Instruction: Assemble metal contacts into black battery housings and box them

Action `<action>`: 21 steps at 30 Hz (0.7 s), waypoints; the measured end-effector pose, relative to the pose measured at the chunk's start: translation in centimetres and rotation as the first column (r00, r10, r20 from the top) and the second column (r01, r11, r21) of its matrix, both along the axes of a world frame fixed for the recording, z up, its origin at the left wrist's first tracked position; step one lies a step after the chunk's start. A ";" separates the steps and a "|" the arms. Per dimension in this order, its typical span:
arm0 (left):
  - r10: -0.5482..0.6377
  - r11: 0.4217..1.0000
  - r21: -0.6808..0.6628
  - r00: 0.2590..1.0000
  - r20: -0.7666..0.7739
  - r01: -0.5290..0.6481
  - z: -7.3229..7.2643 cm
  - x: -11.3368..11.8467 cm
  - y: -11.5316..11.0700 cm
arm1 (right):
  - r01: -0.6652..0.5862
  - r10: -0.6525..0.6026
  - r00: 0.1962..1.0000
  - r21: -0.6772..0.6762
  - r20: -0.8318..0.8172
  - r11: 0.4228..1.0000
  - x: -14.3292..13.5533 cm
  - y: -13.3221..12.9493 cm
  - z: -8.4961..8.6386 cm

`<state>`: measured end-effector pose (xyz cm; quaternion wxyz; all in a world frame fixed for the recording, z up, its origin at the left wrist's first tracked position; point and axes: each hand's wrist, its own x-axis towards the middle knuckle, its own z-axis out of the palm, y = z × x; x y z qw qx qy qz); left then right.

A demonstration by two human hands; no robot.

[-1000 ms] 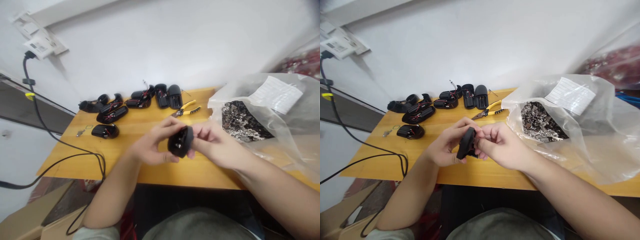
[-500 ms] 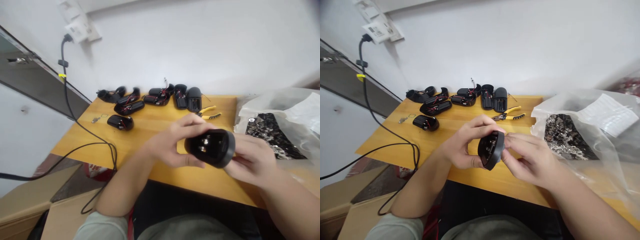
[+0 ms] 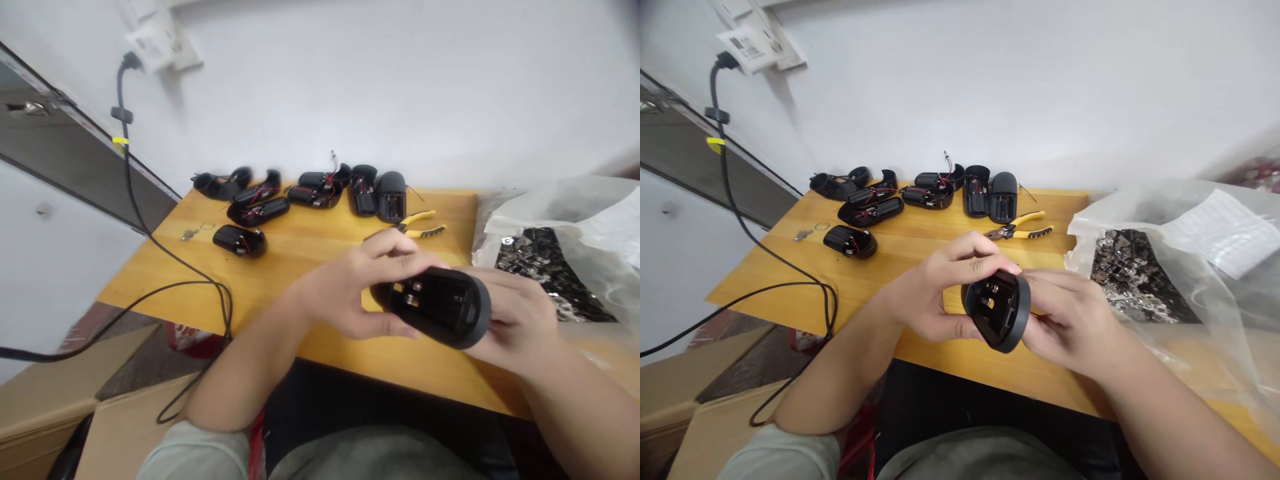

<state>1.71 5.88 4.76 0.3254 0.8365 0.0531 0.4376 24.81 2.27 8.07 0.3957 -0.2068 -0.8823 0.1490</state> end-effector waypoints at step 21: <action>0.090 0.990 0.113 0.996 -0.002 -0.089 0.0 0.1 -0.2 | 0.003 -0.005 1.000 -0.118 -0.018 0.993 0.1 0.1 -0.1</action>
